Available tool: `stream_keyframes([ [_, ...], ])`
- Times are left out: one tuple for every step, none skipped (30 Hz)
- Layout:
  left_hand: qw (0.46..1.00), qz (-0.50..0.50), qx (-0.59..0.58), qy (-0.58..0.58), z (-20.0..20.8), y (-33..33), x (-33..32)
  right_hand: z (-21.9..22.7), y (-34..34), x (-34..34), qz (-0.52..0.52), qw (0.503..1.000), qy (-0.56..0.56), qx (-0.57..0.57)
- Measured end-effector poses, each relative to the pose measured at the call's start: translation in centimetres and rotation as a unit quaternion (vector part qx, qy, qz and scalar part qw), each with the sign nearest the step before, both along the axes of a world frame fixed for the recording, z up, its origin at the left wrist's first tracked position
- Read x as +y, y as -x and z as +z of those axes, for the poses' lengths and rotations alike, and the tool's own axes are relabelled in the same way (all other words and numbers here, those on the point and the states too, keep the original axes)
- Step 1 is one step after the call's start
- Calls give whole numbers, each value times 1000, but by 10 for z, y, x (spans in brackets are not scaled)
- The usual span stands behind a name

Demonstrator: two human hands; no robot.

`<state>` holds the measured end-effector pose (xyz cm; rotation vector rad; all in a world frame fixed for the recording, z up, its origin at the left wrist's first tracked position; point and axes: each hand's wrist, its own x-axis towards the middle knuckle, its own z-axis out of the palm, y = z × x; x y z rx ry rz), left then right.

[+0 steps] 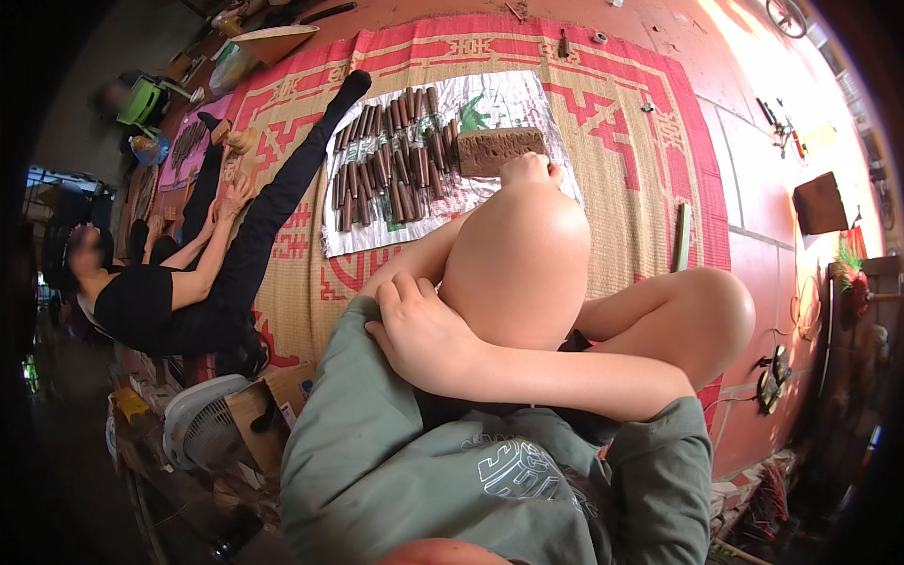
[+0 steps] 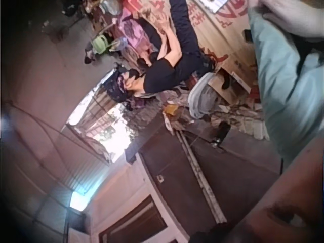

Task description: The person sits on a mat and uses a knife to carve a reddish-brown wooden object. They hold the object in their left hand and carefully shave off pieces with the knife in their right hand. The carved pieces fall onto the mat below.

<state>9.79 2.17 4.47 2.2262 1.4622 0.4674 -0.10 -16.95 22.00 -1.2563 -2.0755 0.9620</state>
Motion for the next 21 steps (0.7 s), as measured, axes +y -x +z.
stream_keyframes([
  [1000,-2,-7,0,1,2,0,-3,0,-4,-19,996,39,77],
  [1000,-3,-14,-1,2,4,2,-3,0,-6,-6,986,78,148],
  [1000,-9,-25,4,0,2,-2,-1,-2,-13,-13,957,183,223],
  [999,-15,-37,12,-4,-1,-5,-1,-6,-18,-24,911,289,293],
  [999,-21,-40,11,-7,-7,-5,0,-11,-21,-38,848,389,358],
  [999,-14,-36,11,-4,-3,-1,3,-19,-24,25,785,468,405],
  [999,-8,-31,20,-5,3,-3,3,-25,-27,56,779,474,406],
  [1000,-4,-19,19,-6,8,-1,4,-30,-29,88,772,480,408],
  [1000,-6,-9,22,-5,13,-2,5,-31,-32,115,761,487,413],
  [1000,0,2,25,-1,23,-5,11,-25,-31,90,732,458,496],
  [1000,-2,12,28,1,26,-6,-3,-31,-24,189,727,373,545],
  [999,-12,27,45,0,26,-5,-12,-32,-22,222,714,326,579],
  [997,-28,35,63,-1,24,-4,-16,-28,-23,219,714,305,590],
  [997,-49,18,50,1,14,-3,-17,-25,-23,201,717,288,602],
  [997,-65,16,31,-4,8,-4,-22,-23,-30,194,709,269,622],
  [997,-79,0,10,-8,-4,-5,-26,-22,-34,178,708,252,635],
  [997,-74,-11,-13,-14,-4,-5,-28,-18,-38,179,699,246,647],
  [997,-68,-29,-4,-12,1,-7,-31,-15,-39,178,691,241,658],
  [997,-57,-49,-2,-9,4,-3,-32,-12,-39,183,686,238,663],
  [996,-49,-70,-2,-10,6,-2,-33,-10,-39,184,680,236,669],
  [994,-39,-101,4,-15,2,-1,-32,-10,-38,183,677,235,673],
])
